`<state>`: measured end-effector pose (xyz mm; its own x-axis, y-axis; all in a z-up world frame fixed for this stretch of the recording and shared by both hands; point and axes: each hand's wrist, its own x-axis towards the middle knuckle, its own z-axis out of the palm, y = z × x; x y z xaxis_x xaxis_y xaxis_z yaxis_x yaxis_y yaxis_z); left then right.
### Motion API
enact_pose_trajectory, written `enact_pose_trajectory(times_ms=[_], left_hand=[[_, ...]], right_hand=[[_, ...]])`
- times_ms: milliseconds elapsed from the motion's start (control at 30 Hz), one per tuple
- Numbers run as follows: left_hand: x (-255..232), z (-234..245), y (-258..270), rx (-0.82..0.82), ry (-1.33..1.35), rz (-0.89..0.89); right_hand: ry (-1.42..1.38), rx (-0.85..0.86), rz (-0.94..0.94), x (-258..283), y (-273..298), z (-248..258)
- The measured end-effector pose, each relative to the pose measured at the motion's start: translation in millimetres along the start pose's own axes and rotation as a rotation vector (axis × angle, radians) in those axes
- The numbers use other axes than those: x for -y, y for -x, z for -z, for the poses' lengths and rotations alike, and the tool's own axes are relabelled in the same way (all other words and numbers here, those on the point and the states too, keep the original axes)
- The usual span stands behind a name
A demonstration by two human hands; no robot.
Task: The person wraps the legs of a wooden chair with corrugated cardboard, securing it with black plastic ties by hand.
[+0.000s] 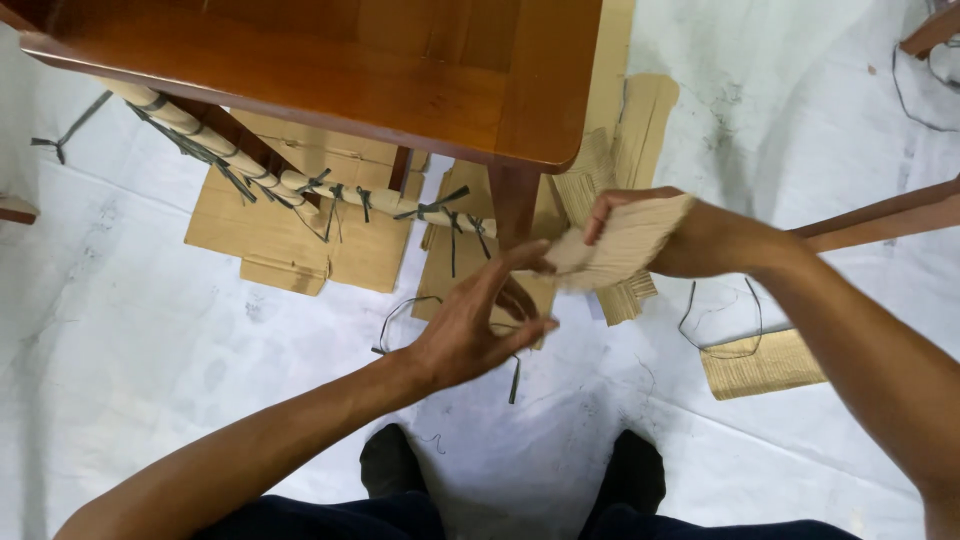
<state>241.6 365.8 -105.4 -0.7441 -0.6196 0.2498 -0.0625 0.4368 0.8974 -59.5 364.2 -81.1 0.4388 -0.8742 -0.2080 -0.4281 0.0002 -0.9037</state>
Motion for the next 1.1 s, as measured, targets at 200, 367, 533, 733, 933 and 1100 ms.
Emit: enact_pose_trajectory(times_ms=[200, 367, 533, 733, 933, 1100], left_hand=[[45, 7, -20, -0.33, -0.016, 0.144], [39, 18, -33, -0.438, 0.126, 0.221], [45, 19, -35, -0.458, 0.106, 0.219], [56, 23, -36, -0.47, 0.041, 0.189], [66, 23, -36, -0.44, -0.044, 0.144], [59, 26, -49, -0.359, -0.276, -0.076]], right_hand=[[0.081, -0.293, -0.173, 11, -48, -39], [-0.008, -0.525, -0.182, 20, -60, -58], [0.054, -0.723, 0.088, 12, -62, -95], [0.428, -0.805, 0.372, 0, -80, -116], [0.339, -0.757, 0.251, -39, -89, -123], [0.363, -0.593, 0.275, -43, -84, -107]])
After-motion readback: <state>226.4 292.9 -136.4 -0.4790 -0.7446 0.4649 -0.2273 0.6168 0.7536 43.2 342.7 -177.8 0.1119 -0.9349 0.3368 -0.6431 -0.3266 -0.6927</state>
